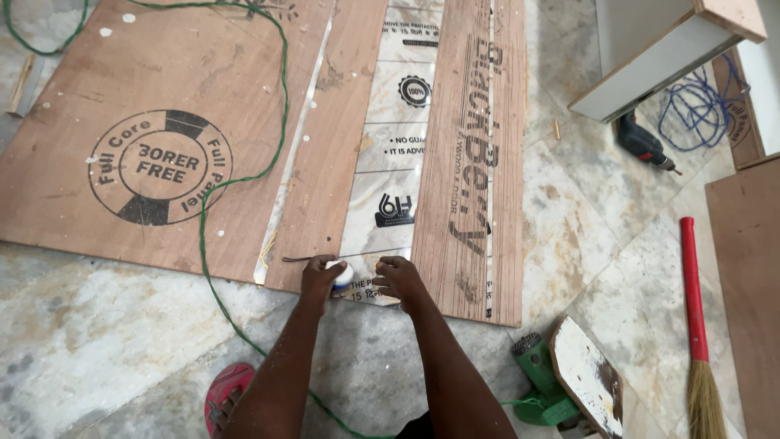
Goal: The person uses a green circular saw to cut a long plank of plywood on the floor. They measure and mark the wood with a tape measure and pencil before making a second cut. The person wears pink flip-flops and operates the saw with both hands.
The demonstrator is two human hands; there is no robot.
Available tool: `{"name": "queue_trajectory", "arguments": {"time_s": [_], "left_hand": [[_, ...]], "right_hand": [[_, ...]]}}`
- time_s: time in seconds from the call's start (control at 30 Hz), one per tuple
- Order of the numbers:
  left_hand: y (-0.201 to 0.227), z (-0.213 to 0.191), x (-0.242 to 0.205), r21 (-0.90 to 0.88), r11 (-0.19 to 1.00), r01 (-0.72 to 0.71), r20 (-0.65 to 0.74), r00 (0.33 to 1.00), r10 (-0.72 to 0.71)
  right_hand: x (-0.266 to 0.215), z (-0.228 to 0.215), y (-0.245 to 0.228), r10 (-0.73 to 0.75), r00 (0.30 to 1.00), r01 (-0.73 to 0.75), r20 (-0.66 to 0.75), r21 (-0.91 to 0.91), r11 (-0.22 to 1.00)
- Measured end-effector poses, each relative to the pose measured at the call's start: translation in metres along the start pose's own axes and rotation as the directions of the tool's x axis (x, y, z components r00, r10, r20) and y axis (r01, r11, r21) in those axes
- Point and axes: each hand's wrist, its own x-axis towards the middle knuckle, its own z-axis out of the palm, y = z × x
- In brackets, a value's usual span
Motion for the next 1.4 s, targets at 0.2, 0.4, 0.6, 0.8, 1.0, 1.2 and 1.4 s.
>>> {"name": "queue_trajectory", "arguments": {"time_s": [0.2,0.4,0.6,0.8,1.0,1.2,1.4], "left_hand": [[0.016,-0.004,-0.004,0.145,0.989,-0.039,-0.028,0.999,0.043],[0.038,-0.002,0.004,0.100,0.994,-0.034,0.016,0.999,0.033],[0.056,-0.001,0.021,0.131,0.991,0.038,-0.051,0.998,-0.032],[0.065,0.005,0.067,0.271,0.919,-0.285,0.085,0.958,0.272],[0.099,0.034,0.090,0.370,0.928,0.037,-0.080,0.997,-0.008],[0.114,0.042,0.084,0.382,0.924,0.034,-0.117,0.993,0.012],[0.115,0.039,0.082,0.490,0.865,-0.105,-0.068,0.985,0.158]], "right_hand": [[0.016,-0.025,0.024,-0.018,0.993,-0.002,-0.113,-0.168,0.986],[0.035,-0.041,0.042,-0.211,0.957,0.056,-0.201,-0.585,0.809],[0.055,-0.038,0.042,-0.349,0.922,0.100,-0.170,-0.764,0.637],[0.079,-0.031,0.006,-0.495,0.847,0.130,-0.194,-0.827,0.547],[0.166,-0.050,-0.056,-0.559,0.813,0.145,-0.164,-0.872,0.467],[0.252,-0.049,-0.166,-0.539,0.828,0.070,-0.151,-0.927,0.368],[0.302,-0.041,-0.246,-0.343,0.922,-0.103,-0.182,-0.966,0.235]]}}
